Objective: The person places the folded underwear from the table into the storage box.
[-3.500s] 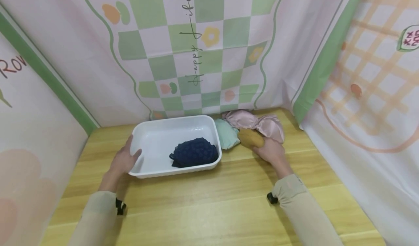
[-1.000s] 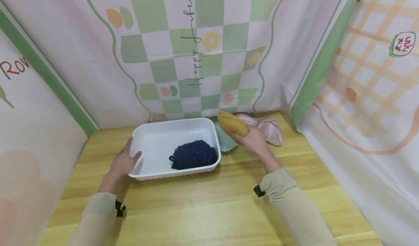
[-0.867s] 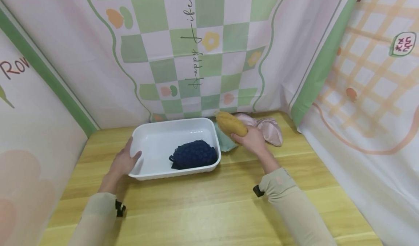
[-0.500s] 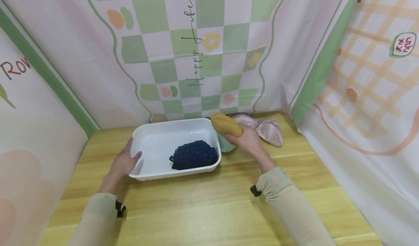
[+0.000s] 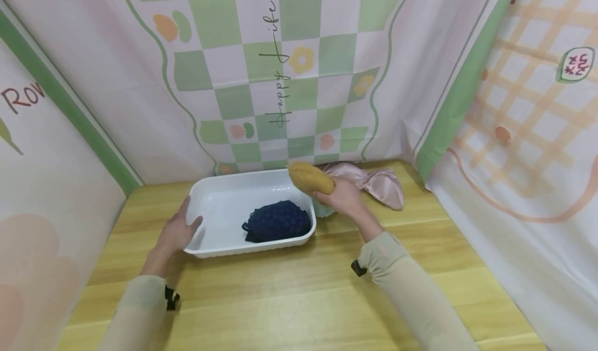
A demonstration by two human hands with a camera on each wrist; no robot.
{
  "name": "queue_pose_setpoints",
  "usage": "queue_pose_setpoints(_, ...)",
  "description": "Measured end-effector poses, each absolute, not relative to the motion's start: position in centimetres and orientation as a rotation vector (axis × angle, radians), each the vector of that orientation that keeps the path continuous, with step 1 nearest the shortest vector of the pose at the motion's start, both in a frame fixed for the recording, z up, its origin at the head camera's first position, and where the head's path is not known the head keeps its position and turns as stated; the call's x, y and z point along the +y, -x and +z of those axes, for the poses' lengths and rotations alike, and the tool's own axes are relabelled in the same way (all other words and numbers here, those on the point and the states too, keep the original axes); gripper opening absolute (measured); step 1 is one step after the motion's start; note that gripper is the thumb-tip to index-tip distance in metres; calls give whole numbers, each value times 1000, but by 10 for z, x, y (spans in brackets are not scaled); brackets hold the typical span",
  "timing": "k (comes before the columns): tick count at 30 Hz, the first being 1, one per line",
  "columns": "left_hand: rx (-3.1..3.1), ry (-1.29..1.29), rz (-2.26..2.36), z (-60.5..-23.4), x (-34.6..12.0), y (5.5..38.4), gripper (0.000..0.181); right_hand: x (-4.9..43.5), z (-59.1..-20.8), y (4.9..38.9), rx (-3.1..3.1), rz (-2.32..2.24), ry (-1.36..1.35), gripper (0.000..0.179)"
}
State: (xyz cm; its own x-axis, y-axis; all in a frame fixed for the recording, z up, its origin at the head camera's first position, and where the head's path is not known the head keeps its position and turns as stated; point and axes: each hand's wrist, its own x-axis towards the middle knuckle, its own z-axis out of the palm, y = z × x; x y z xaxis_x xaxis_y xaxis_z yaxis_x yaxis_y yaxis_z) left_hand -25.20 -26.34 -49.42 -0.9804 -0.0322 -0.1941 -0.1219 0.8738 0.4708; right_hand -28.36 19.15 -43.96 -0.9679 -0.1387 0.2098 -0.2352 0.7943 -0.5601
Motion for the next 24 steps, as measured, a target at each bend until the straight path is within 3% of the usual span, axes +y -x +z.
queue_pose_setpoints(5, 2862, 123, 742, -493, -263, 253, 84, 183, -437, 289, -2816, 842, -367, 46)
queue_pose_setpoints(14, 2863, 123, 742, -493, -263, 253, 84, 168, -435, 303, -2872, 753, -430, 35)
queue_pose_setpoints(24, 2857, 123, 750, -494, -264, 252, 84, 155, -439, 313, -2890, 734, -513, 41)
